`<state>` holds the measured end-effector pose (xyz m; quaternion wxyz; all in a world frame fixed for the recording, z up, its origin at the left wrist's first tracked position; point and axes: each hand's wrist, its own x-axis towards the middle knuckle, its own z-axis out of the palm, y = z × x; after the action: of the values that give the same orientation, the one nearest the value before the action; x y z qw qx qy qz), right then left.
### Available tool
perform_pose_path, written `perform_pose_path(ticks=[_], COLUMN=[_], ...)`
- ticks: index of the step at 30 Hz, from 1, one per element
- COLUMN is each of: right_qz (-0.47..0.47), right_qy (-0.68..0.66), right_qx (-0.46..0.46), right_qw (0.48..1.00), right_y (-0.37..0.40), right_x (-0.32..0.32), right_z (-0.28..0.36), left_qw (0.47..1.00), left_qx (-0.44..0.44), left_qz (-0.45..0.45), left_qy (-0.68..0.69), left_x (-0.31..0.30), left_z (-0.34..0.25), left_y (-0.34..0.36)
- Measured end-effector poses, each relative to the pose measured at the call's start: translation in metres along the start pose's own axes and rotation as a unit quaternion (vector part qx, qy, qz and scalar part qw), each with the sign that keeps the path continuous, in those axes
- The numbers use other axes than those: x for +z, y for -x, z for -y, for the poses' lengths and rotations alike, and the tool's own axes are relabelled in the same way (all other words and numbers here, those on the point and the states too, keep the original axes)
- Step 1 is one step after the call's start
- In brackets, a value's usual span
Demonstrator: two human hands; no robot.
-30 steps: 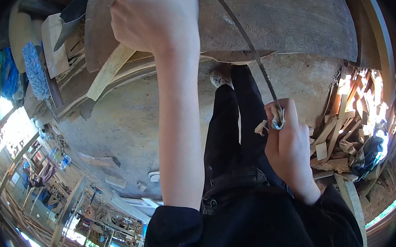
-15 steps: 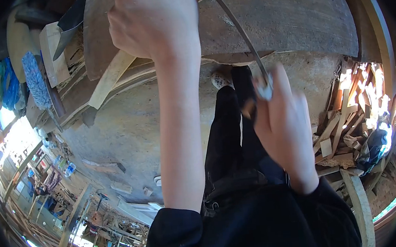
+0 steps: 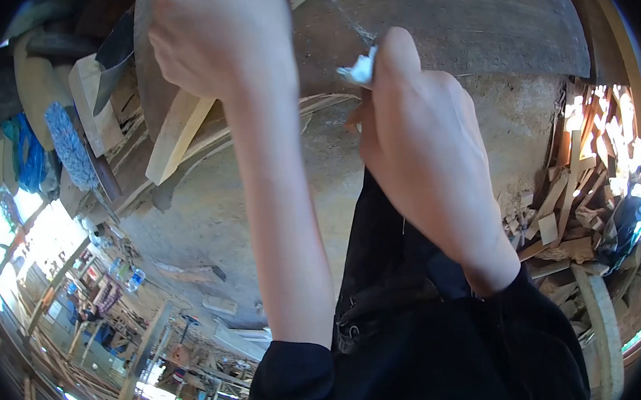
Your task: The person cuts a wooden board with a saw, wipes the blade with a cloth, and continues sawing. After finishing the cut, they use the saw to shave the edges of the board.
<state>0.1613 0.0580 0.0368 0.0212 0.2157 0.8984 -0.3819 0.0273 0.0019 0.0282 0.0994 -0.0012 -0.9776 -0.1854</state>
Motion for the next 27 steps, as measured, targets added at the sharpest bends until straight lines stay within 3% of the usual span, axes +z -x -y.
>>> perform_pose_path(ticks=[4, 6, 9, 12, 14, 17, 20, 25, 27], right_qz=[0.027, 0.107, 0.142, 0.033, 0.052, 0.058, 0.139, 0.057, 0.068], right_qy=[-0.057, -0.076, -0.070, -0.058, -0.007, -0.065, -0.078, -0.037, -0.052], right_qx=[0.049, 0.166, 0.165, 0.024, 0.017, 0.052, 0.149, 0.036, 0.030], right_qw=[0.997, 0.977, 0.973, 0.997, 0.998, 0.995, 0.976, 0.997, 0.996], right_y=[0.033, 0.061, 0.056, -0.002, -0.010, 0.026, 0.066, 0.024, 0.001], right_x=[-0.012, -0.024, -0.029, 0.000, -0.006, -0.011, -0.030, -0.021, -0.012], right_z=[-0.009, -0.013, -0.015, -0.004, 0.006, -0.009, -0.014, -0.009, -0.006], left_qw=[0.998, 0.999, 1.000, 1.000, 1.000, 0.999, 1.000, 0.998, 0.997], left_qx=[-0.062, -0.043, -0.006, 0.016, -0.007, -0.007, 0.003, 0.044, 0.053], left_qz=[-0.011, 0.014, 0.006, -0.005, 0.027, 0.038, 0.006, -0.053, -0.051], left_qy=[-0.008, -0.017, 0.001, -0.005, 0.012, -0.002, 0.014, 0.006, 0.033], left_x=[0.001, 0.001, -0.001, 0.002, 0.001, -0.002, 0.003, 0.007, 0.009], left_z=[-0.010, -0.007, -0.008, -0.004, -0.008, -0.010, -0.008, -0.001, 0.002], left_y=[0.002, -0.008, -0.004, 0.000, -0.007, -0.006, -0.012, 0.010, 0.004])
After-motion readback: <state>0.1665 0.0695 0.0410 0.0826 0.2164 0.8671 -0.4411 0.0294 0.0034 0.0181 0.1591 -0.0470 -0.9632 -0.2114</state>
